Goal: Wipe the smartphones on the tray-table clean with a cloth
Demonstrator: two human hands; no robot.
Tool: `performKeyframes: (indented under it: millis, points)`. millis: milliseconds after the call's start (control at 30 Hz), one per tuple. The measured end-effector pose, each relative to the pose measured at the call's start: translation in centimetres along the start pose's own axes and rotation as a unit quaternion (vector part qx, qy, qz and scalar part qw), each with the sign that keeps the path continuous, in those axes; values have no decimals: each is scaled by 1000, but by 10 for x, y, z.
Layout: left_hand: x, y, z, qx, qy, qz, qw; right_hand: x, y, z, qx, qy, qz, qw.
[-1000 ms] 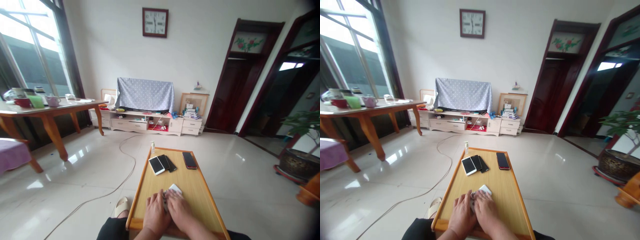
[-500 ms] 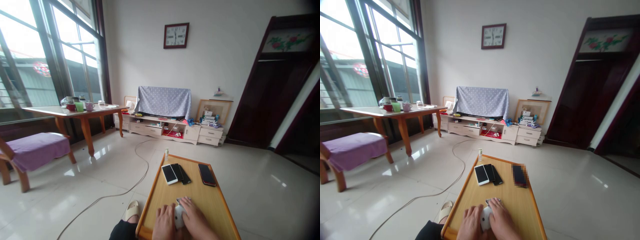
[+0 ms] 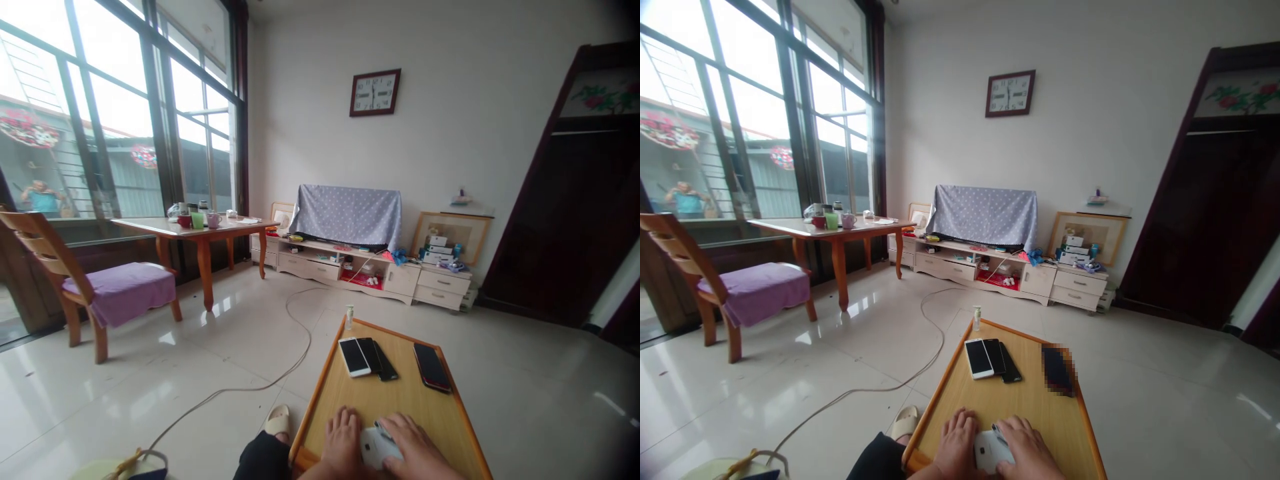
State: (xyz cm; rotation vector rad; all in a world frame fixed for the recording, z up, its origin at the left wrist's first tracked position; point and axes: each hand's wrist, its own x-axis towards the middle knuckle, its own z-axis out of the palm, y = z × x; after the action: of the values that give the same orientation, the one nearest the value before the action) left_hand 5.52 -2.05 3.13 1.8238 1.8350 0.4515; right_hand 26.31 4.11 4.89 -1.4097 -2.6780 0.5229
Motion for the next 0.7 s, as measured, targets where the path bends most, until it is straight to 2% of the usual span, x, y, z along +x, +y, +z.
performKeyframes:
  millis: [167, 300, 400, 533, 700]
  points:
    - [-15, 14, -6, 28, 30, 20, 999, -12, -21, -8, -29, 35, 9, 999]
    - [-30, 28, -11, 53, 63, 54, 995, -25, -20, 7, -20, 105, 39, 994]
    - [-41, 30, -10, 41, 80, 65, 994, -37, -13, 23, 2, 148, 25, 989]
    - [-51, 29, -11, 4, 75, 66, 995, -51, -9, 32, 31, 171, -10, 985]
    - [-61, 33, -21, -71, 44, 107, 991, -68, -18, 22, 24, 222, -44, 974]
